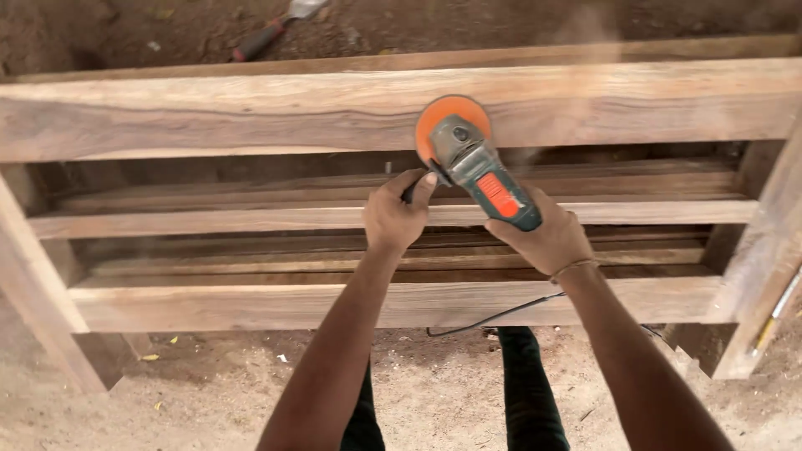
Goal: Use a handheld angle grinder with a sanding attachment to smooth a wooden furniture frame.
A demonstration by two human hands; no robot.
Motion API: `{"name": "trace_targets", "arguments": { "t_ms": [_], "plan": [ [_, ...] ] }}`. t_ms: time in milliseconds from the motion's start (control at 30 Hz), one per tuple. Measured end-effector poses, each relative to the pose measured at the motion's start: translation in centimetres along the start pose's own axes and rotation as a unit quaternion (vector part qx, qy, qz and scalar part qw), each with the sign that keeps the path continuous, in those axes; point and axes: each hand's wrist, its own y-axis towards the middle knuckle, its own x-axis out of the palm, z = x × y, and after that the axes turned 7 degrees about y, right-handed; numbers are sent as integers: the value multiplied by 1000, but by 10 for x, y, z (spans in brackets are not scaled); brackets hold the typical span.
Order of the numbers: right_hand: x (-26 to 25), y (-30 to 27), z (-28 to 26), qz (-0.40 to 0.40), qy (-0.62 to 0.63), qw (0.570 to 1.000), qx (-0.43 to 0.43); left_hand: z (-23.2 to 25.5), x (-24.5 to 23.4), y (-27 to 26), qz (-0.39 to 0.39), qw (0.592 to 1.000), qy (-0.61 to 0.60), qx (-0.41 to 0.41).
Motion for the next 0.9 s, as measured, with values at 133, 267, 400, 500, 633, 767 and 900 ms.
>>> {"name": "trace_targets", "arguments": {
  "t_ms": [133,267,400,500,633,767,900],
  "plan": [
    [-64,-3,47,46,-15,999,-2,60,60,-8,-34,999,5,2],
    [-114,-9,92,71,38,996,-31,107,110,-17,-58,998,12,19],
    [-151,-11,141,84,62,994,-16,146,159,-27,-94,995,41,13],
    [-170,-11,188,105,69,992,-7,169,198,-30,-102,992,64,36],
    [-187,-7,259,151,110,982,-6,202,255,-25,-108,980,112,125],
    [-179,-9,324,163,191,962,104,250,292,-19,-221,946,178,158],
    [-130,-5,328,206,322,924,16,239,292,-5,-253,887,291,255]
  ]
}}
